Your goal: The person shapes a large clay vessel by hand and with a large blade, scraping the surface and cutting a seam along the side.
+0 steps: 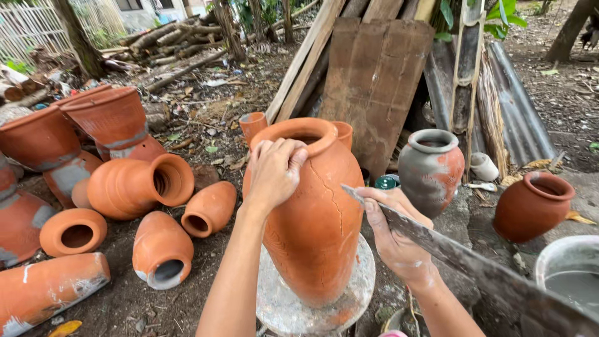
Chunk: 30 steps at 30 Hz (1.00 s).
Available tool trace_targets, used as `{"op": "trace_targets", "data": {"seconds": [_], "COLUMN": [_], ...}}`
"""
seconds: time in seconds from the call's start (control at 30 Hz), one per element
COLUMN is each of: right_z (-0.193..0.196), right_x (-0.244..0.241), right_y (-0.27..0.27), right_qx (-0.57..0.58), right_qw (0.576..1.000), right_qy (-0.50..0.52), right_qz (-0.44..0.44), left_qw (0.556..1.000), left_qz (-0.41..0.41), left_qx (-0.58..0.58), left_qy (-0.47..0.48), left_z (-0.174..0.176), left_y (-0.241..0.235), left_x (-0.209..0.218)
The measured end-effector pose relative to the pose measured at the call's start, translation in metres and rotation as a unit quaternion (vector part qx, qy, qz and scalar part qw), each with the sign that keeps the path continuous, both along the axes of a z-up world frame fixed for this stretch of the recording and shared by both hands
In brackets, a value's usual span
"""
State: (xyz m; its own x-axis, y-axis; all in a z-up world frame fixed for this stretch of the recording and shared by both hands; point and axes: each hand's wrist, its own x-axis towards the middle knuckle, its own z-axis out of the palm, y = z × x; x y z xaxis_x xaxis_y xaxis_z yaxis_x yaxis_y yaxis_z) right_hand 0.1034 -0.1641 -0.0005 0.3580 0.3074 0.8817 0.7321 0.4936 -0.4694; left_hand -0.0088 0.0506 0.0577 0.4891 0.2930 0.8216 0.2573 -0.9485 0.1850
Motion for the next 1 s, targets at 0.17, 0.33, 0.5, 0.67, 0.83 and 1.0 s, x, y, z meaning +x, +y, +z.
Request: {"op": "trace_targets", "data": {"seconds": [0.17,0.33,0.5,0.67,0.83,1.0], "right_z": [0.023,0.015,0.003,0.010,0.005,0.008], "right_x": [-0.011,-0.010,-0.004,-0.004,-0.008,0.002], "right_y": [0.013,0.056,0.055,0.085,0.065,0.080], "right_qx": [0.124,0.076,0.119,0.028,0.077,-0.031], "right_qw": [0.991,0.997,0.992,0.998,0.997,0.998], "right_qy": [-0.040,0.010,0.021,-0.046,-0.005,-0.043], "right_qz": [-0.042,-0.008,-0.020,-0.021,0.003,-0.016], "left_qw": [0.998,0.997,0.998,0.999,1.000,0.999], "left_qz": [-0.008,0.009,0.011,0.023,0.017,0.021], "left_qx": [-0.050,-0.070,-0.054,-0.040,-0.022,-0.023], "left_qy": [0.027,0.018,0.011,0.003,-0.012,-0.012], "left_z": [0.005,0.005,0.002,-0.004,-0.006,-0.007], "left_y": [0.004,0.000,0.005,0.010,0.012,0.013], "left_x": [-0.001,-0.002,0.005,0.009,0.013,0.013]}}
